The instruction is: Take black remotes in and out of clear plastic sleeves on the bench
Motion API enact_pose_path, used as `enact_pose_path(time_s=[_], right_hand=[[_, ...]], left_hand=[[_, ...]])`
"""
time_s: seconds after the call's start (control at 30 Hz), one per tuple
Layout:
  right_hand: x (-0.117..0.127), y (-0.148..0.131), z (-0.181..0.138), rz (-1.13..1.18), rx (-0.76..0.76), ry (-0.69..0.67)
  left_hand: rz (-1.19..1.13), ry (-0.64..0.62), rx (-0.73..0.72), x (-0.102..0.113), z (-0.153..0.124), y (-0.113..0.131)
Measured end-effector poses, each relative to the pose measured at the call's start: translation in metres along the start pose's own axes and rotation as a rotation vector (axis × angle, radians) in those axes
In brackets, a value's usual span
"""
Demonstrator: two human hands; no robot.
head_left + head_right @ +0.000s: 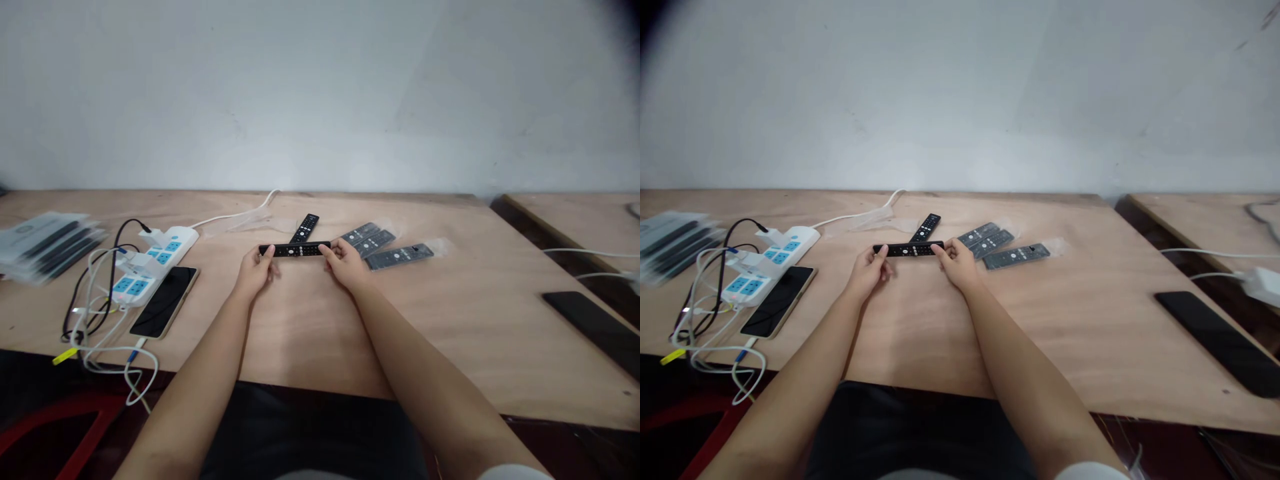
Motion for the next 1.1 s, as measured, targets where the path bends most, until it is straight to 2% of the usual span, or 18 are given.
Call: enact_pose_path(time_s=[0.27, 0.43, 0.73, 0.8, 0.97, 1.1], right_hand=[[0.006, -0.009, -0.001, -0.097, 0.033, 0.041], [0.008, -0.007, 0.001, -0.070, 0.028, 0.054], [-0.008, -0.004, -0.002, -0.032, -0.029, -0.091], [-0.006, -0.001, -0.001, 0.040, -0.052, -0.064], [0.011, 0.011, 0.008, 0.167, -0.045, 0.093], [0.025, 0.018, 0.011, 0.183, -0.036, 0.226]], left_hand=[[0.106, 0.037, 0.002, 0.007, -0.002, -0.002], [0.161, 0.017, -0.032, 0.005, -0.002, 0.001], [0.166, -0.015, -0.042, 0.000, -0.002, -0.002], [0.182, 0.010, -0.077, 0.002, -0.002, 0.000], [0.249, 0.174, -0.227, 0.014, -0.001, 0.010], [0.453, 0.237, -0.327, 0.015, -0.004, 0.018]])
Point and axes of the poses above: each hand's wrist, its own z-axis towards the middle knuckle, its own x-axis out of the back of the hand, y = z × x, the point moved 9 cm from there along z, towards the middle knuckle, and after that the axes turned 8 degrees about z, right-handed, at the moved point
